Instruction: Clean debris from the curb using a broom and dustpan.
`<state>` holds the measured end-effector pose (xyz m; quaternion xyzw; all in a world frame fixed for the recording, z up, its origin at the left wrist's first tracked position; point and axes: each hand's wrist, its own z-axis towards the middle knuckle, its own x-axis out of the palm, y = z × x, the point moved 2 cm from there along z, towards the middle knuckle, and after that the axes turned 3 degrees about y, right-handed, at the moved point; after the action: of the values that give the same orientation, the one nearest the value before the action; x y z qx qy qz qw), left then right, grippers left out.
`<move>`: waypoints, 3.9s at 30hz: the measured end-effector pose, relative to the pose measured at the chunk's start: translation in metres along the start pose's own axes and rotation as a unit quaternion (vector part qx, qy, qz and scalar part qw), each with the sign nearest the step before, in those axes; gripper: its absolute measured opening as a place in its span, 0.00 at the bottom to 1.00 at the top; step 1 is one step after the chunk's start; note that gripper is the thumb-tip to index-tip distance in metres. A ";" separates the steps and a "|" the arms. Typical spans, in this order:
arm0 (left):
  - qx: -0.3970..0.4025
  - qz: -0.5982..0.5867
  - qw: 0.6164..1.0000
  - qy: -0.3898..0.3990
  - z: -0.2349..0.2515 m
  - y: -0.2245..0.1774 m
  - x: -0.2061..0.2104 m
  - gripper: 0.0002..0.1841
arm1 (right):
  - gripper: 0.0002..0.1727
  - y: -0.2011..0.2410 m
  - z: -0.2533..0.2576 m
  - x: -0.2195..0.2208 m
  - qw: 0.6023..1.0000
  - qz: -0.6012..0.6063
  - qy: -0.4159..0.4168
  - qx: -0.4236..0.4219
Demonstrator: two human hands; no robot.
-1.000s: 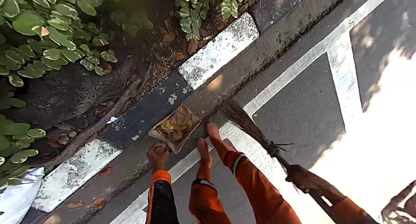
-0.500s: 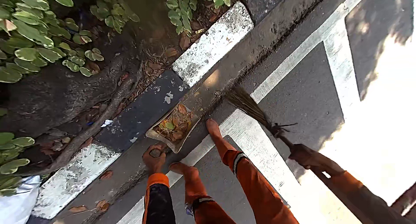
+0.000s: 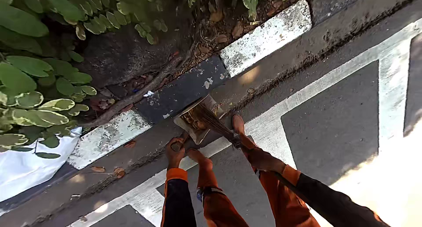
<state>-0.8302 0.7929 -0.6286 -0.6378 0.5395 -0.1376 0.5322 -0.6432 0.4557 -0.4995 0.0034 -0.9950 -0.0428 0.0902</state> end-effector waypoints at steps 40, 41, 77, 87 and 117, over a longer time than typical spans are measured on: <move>-0.058 0.112 0.992 0.029 -0.099 0.134 -0.231 0.13 | 0.06 0.008 -0.052 0.180 0.958 0.199 -0.140 0.155; -0.056 0.119 0.991 0.025 -0.099 0.134 -0.237 0.13 | 0.09 0.012 -0.033 0.183 0.952 0.174 -0.177 0.179; -0.048 0.176 0.982 0.052 -0.127 0.259 -0.462 0.13 | 0.35 0.222 0.090 0.315 0.941 0.108 -0.282 0.151; -0.010 0.162 0.986 0.039 -0.130 0.280 -0.464 0.13 | 0.09 0.313 0.077 0.416 0.993 0.097 -0.009 0.071; 0.080 -0.101 0.991 0.036 -0.240 0.380 -0.652 0.07 | 0.16 0.455 0.150 0.578 0.987 0.028 -0.129 0.092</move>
<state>-1.4636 1.2658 -0.5879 -0.6393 0.4782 -0.2565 0.5448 -1.2383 0.9131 -0.5040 -0.0215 -0.9977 0.0509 -0.0388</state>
